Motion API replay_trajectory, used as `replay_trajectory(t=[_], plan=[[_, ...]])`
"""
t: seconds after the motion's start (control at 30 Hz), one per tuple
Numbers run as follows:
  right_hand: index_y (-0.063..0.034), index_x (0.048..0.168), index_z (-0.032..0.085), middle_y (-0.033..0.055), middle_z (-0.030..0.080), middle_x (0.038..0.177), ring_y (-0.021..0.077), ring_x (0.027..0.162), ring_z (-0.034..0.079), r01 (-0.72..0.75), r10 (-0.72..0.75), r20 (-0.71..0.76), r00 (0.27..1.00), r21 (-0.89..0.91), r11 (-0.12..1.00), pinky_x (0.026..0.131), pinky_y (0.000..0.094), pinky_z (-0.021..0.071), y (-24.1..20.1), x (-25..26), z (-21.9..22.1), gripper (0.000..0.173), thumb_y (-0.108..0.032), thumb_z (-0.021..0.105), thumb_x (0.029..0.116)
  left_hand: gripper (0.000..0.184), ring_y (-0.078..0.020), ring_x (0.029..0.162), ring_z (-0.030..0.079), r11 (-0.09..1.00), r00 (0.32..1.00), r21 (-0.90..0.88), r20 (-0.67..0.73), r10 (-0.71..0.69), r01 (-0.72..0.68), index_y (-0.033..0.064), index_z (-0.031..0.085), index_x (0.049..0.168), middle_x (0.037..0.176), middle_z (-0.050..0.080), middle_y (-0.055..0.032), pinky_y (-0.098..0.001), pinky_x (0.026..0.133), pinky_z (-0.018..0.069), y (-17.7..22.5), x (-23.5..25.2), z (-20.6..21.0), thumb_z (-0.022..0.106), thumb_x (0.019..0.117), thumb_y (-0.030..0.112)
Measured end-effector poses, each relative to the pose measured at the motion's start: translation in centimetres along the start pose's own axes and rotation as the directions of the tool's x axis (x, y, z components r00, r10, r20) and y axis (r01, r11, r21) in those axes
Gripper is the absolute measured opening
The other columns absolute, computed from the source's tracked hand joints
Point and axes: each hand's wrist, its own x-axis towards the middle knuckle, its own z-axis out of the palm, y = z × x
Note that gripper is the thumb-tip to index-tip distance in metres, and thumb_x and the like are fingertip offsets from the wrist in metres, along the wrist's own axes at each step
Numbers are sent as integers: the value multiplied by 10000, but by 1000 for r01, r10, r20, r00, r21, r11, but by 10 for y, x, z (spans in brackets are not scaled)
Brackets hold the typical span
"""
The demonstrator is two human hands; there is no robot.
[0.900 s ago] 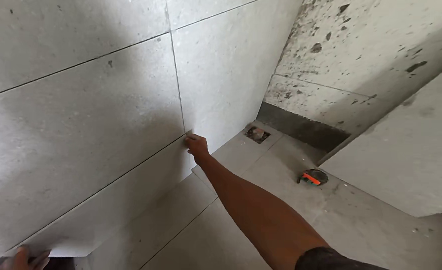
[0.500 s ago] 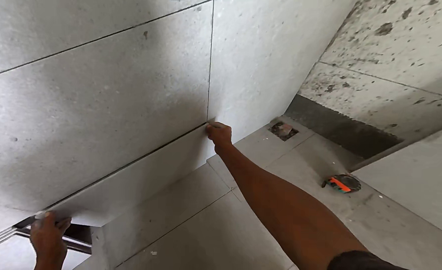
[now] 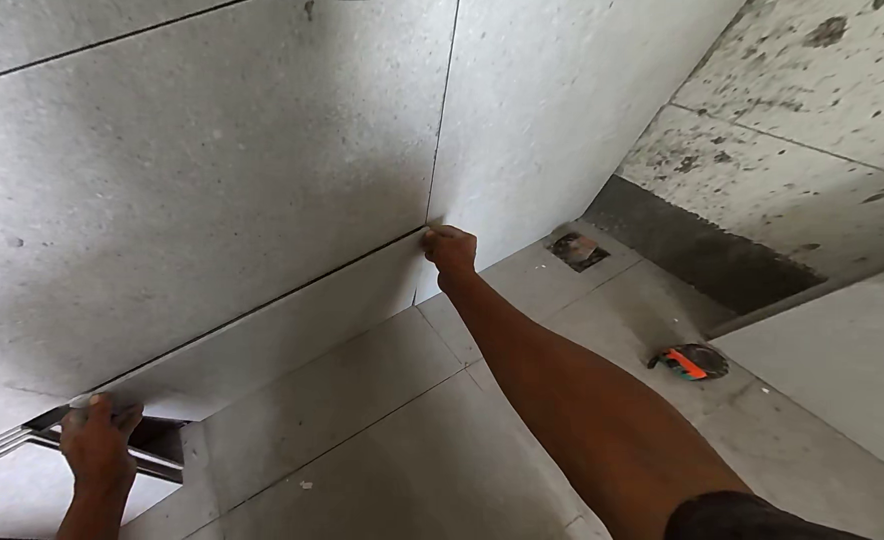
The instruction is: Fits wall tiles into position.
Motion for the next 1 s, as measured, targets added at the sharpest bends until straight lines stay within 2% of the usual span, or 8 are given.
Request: replay_trajectory(t=[0.3,0.47,0.57,0.67,0.73,0.8,0.9,1.0], plan=[[-16,1123,739,140,733,1009,211,867,688,11,-11,-8,1000,-21,1000,810,415,560,-1,3,4,186,-120,649,999,391,-144,786,686,1000,1000,11,-8,1,-1,43,429,1389,1130,588,-114,-325,688,612,-1,1,0,444,1106,311],[-38,1087,754,126,736,977,220,853,680,7,-9,-31,999,-76,997,794,437,543,-4,1,9,173,-139,648,996,425,-146,770,672,998,1000,51,-16,-20,21,39,399,1424,1143,563,-131,-321,678,603,5,-1,2,418,1117,333],[-41,1160,741,169,730,1111,293,1013,692,3,-6,-28,1000,-113,994,887,512,544,-5,-2,8,225,-168,633,1008,457,-158,781,649,995,999,95,-23,-31,33,31,382,1451,1137,566,-150,-334,690,581,11,-6,6,392,1123,349],[-29,1221,710,206,701,1186,328,1065,682,4,-6,-20,1000,-109,994,914,535,545,-3,-4,11,278,-190,640,1005,526,-221,868,655,992,999,121,-33,-32,36,21,352,1503,1224,573,-209,-391,770,570,10,-9,5,387,1124,384],[-15,1277,669,215,682,1226,315,1074,680,5,-3,18,1000,-105,994,927,515,551,-3,-6,9,322,-202,614,1020,571,-290,957,676,992,1000,126,-24,-8,11,-2,330,1526,1303,567,-268,-446,838,580,8,-9,3,401,1119,391],[-11,1302,635,184,674,1211,241,1001,675,20,-15,53,998,-101,995,880,445,560,-3,-8,6,341,-212,594,1030,583,-327,990,680,992,1000,124,-18,4,-1,-25,320,1525,1320,558,-297,-479,870,580,6,-7,3,413,1115,378],[-42,1305,610,95,664,1155,120,891,647,27,-22,69,997,-72,997,799,341,559,-2,-9,7,342,-222,617,1014,553,-375,1015,678,989,1000,146,-11,28,-26,-48,378,1488,1300,580,-317,-526,890,570,-2,2,-1,418,1116,359],[-50,1315,593,76,646,1147,102,891,629,24,-18,70,997,-75,997,792,334,549,-5,-11,6,351,-216,616,1006,495,-367,986,694,983,997,173,-4,71,-69,-57,462,1408,1226,621,-301,-526,875,581,-11,9,-4,438,1115,342]])
